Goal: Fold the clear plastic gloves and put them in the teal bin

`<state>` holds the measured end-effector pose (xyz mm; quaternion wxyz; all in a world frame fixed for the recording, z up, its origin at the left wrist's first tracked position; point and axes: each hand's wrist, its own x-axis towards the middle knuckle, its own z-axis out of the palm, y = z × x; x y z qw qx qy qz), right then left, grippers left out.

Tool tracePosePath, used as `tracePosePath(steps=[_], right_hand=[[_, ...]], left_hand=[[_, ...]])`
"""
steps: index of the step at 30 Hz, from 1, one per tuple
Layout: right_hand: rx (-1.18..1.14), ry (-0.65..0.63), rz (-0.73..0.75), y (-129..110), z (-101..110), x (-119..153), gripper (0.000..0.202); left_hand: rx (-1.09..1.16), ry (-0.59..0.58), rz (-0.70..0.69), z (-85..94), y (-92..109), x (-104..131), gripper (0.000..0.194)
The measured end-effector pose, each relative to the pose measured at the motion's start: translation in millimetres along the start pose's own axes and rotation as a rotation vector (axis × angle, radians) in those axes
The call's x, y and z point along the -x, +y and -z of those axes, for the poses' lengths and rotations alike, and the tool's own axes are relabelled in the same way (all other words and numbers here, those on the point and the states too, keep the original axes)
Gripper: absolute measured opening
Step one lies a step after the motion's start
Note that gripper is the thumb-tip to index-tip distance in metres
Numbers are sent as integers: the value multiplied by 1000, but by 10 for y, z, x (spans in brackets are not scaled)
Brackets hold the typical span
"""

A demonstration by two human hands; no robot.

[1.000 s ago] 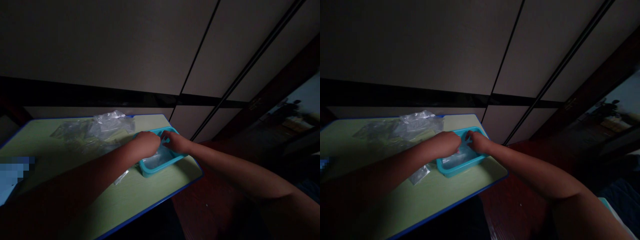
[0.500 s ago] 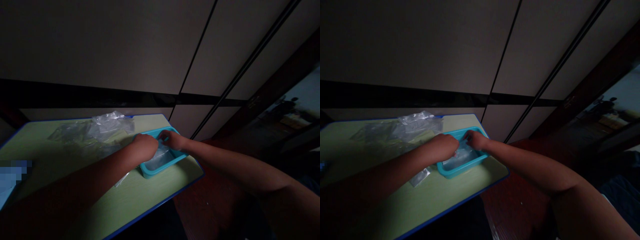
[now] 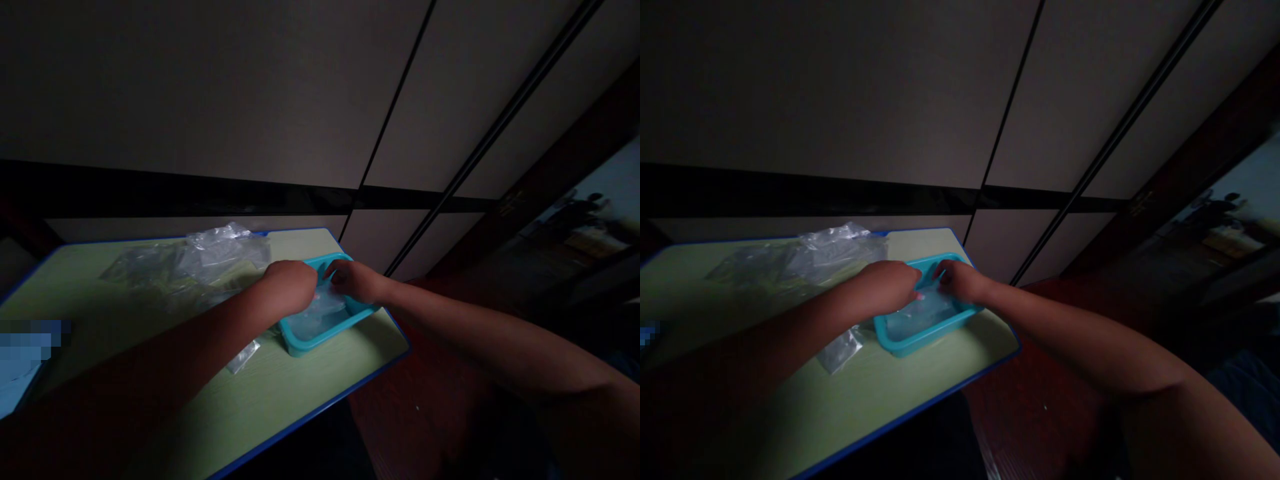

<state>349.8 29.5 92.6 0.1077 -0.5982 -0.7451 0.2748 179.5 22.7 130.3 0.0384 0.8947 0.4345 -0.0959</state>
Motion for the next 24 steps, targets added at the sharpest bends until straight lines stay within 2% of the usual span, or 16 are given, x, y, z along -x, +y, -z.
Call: tracePosePath(steps=[3, 6, 8, 10, 13, 18, 21, 24], right_hand=[[-7, 34, 77, 3, 58, 111, 26], [-24, 88, 169, 4, 104, 217, 25], [-28, 123, 208, 16, 121, 271, 24], [-33, 151, 240, 38, 126, 309, 22], [-62, 172, 305, 68, 121, 350, 21], [-85, 212, 353, 75, 113, 399, 20], [-126, 233, 359, 104, 96, 382, 19], [-137, 250, 370, 151, 71, 338, 17]], left_hand=[[-11, 87, -39, -24, -1, -44, 34], [10, 266, -114, -99, -11, -140, 40], [74, 353, -164, -152, -27, -217, 45], [168, 390, -214, -187, -47, -284, 47], [315, 366, -296, -201, -78, -348, 46], [548, 239, -383, -183, -123, -388, 39], [665, 164, -347, -185, -141, -414, 41], [676, 103, -292, -210, -155, -448, 38]])
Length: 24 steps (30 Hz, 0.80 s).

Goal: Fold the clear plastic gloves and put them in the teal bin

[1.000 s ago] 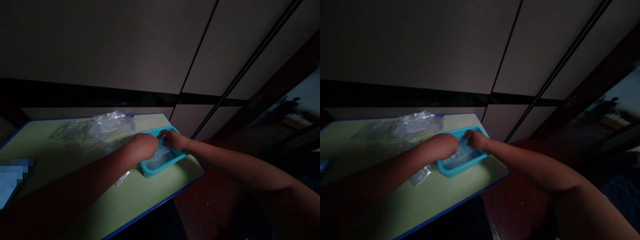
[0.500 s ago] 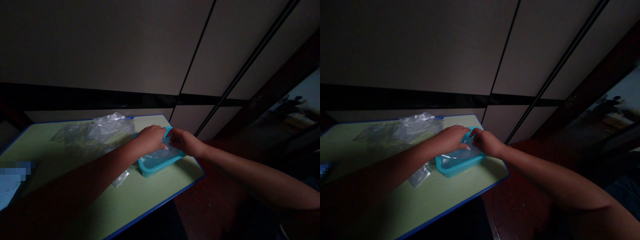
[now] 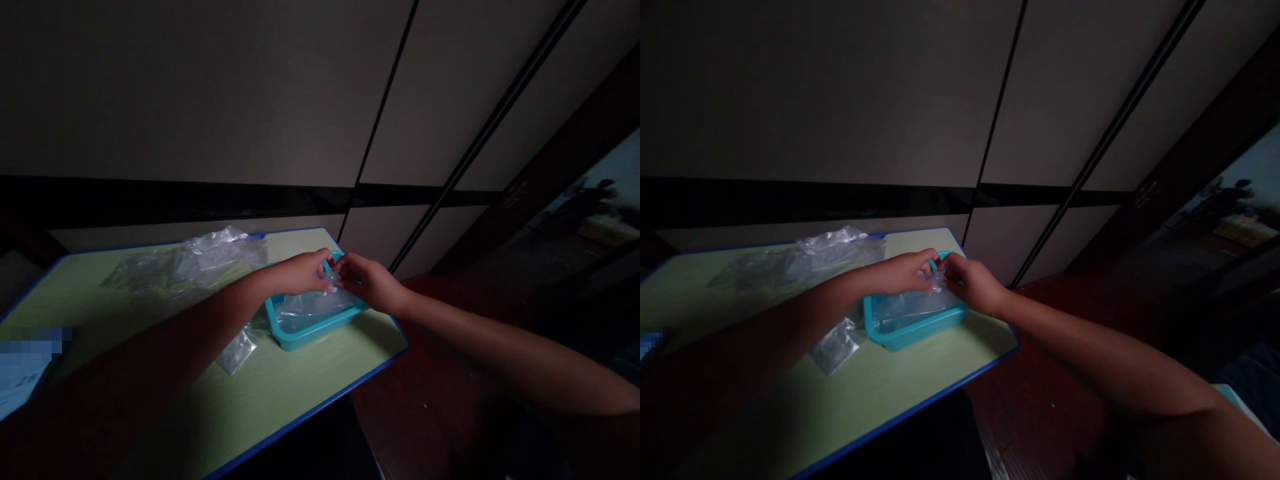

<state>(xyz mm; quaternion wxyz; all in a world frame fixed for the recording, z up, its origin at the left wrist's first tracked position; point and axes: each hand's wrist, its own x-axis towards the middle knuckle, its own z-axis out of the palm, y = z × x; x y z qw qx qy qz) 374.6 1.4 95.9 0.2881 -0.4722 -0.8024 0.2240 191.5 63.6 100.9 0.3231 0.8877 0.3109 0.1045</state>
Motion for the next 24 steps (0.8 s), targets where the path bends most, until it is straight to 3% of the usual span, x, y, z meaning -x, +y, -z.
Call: tracePosePath(steps=[7, 11, 15, 17, 21, 24], right_hand=[[171, -39, -65, -5, -47, -35, 19], [315, -109, -45, -142, 0, -37, 28], [433, -112, 41, -351, 143, -66, 19], [395, -217, 85, -423, 206, -110, 15], [232, -623, 133, -386, 212, -236, 23], [199, -768, 96, -252, 131, -319, 26]], left_hand=[[-178, -51, 102, -42, -114, -8, 52], [-301, -77, 152, -31, -100, -13, 54], [-340, -164, 154, -28, -65, -30, 54], [-318, -193, 151, -43, -57, -31, 50], [-264, -201, 88, -107, -71, -41, 37], [-280, -250, 114, -147, -103, -71, 45]])
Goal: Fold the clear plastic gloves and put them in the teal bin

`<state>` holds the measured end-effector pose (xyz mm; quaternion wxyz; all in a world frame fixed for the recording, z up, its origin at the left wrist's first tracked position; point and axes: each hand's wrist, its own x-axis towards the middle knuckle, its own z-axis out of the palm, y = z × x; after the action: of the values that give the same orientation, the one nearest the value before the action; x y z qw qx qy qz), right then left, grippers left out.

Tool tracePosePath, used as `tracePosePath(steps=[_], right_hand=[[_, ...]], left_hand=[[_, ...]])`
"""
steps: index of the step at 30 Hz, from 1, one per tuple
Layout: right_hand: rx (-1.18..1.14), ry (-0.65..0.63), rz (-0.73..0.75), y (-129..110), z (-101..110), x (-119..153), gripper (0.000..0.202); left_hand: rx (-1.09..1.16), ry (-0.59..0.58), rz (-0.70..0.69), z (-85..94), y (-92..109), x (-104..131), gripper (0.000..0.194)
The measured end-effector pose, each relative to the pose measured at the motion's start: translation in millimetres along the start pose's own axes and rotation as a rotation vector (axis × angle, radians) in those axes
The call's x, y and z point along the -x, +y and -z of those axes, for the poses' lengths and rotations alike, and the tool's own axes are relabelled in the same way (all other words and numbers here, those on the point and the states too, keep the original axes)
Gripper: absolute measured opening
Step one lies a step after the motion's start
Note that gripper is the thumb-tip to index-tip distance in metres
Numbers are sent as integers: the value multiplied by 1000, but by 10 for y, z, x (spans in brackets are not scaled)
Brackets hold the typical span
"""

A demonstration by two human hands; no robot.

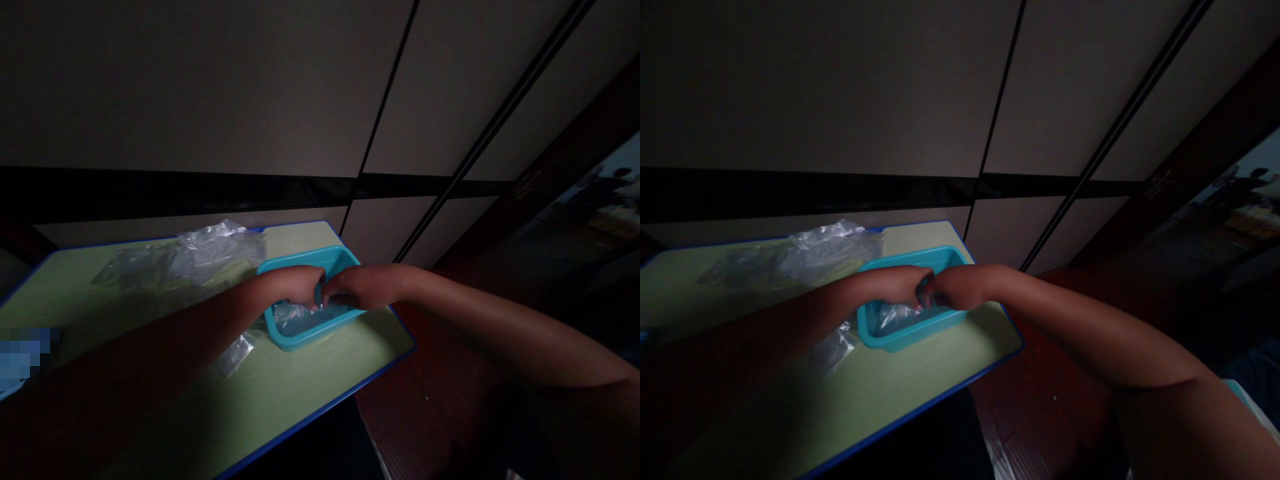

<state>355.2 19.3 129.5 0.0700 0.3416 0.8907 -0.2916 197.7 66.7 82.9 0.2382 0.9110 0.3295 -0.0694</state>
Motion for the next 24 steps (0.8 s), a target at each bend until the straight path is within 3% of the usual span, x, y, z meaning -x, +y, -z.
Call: tracePosePath(steps=[3, 7, 11, 16, 21, 24], right_hand=[[-46, -83, -29, 90, -37, -106, 28], [-179, -96, -26, 85, -49, -231, 22], [-268, -83, -12, 70, -76, -340, 18], [-223, -94, -22, 127, -118, -393, 15], [-229, -91, -45, 196, -158, -391, 16], [-184, -57, -71, 242, -241, -407, 17]], left_hand=[[-28, -55, 43, -7, -7, -20, 54], [-51, -105, 19, 17, 35, 21, 49], [-158, -74, 42, 71, 109, 107, 51], [-332, -56, 99, 164, 189, 282, 52], [-378, 124, 120, 262, 176, 492, 31], [-265, 187, -2, 281, 160, 606, 18]])
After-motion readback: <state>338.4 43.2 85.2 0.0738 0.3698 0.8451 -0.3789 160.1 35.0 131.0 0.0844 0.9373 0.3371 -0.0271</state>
